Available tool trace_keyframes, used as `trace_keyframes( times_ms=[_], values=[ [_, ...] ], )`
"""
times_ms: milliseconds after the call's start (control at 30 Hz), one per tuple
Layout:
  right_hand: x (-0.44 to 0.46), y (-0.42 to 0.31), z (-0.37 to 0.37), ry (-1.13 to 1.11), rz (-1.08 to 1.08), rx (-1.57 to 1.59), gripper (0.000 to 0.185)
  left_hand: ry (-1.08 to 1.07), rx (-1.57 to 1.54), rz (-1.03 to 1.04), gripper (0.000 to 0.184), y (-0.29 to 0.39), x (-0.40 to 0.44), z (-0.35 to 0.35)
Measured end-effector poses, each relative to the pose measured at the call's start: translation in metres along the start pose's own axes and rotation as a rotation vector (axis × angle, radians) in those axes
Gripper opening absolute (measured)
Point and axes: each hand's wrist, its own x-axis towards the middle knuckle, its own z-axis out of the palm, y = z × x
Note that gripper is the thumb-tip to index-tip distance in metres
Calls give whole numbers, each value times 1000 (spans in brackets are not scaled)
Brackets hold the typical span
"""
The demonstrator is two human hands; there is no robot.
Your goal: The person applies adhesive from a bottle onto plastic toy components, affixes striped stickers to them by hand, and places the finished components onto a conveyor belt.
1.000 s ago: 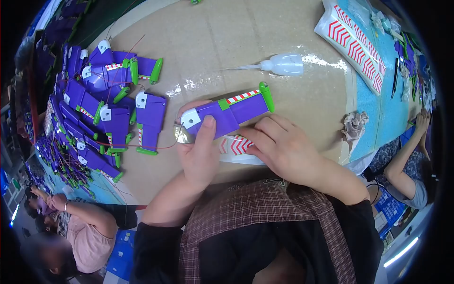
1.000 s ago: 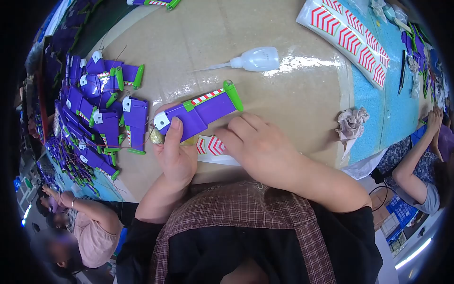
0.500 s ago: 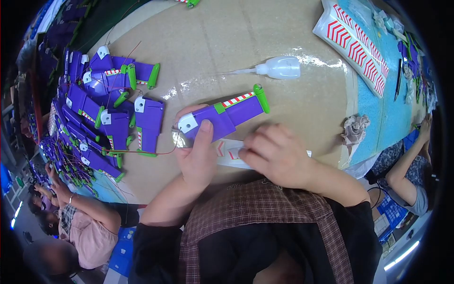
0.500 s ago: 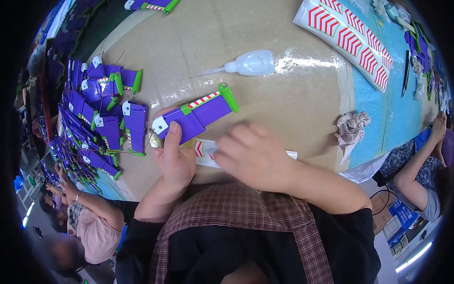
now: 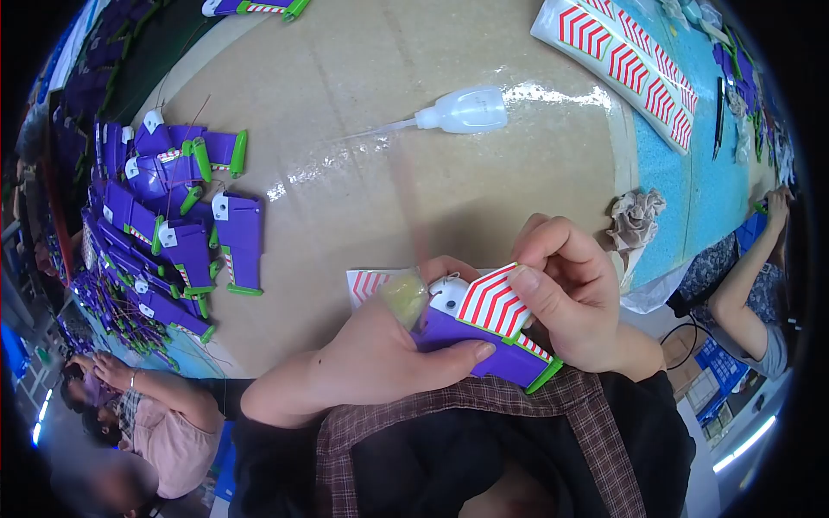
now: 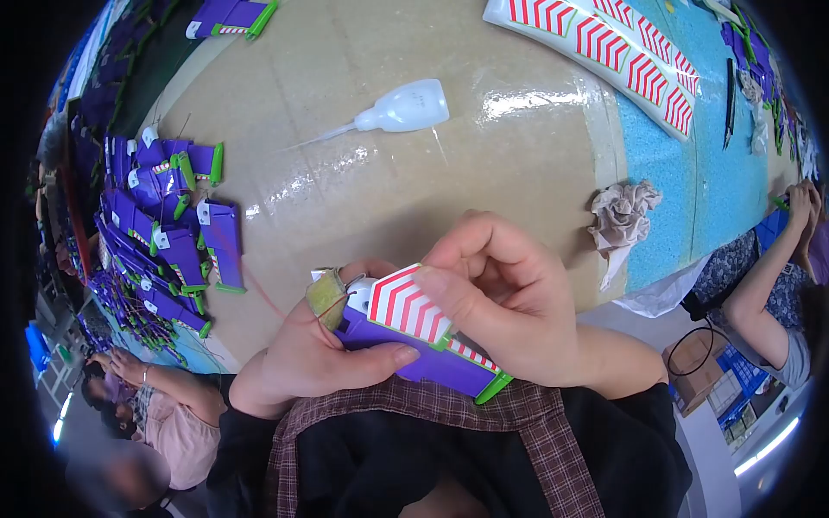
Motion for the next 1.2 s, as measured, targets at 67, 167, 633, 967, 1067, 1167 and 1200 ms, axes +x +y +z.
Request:
trace_keyframes(
  times_ms=[67, 167, 633, 967, 1067, 1167, 1200],
  values=[
    [-1, 2, -2, -21, 1, -13, 8, 3, -3, -10, 37, 1, 2, 0],
    [-1, 4, -2, -10, -63, -83, 9, -15, -4, -23, 37, 0, 3, -2],
    [13, -19, -10, 74, -414, -835, 41, 152, -35, 115, 21, -6, -1, -11],
    [17, -3, 1, -179, -141, -894, 18, 319, -308, 400, 27, -23, 14, -13],
    [32, 5, -4, -258, -178, -586, 28, 402, -165, 473, 34, -33, 16, -6],
    [35, -11, 2, -375, -205, -602, 35, 502, -34, 616, 37, -31, 19, -2],
    [31, -14, 5, -254, -124, -432, 36, 545, -20, 706, 36, -29, 20, -2]
  ],
)
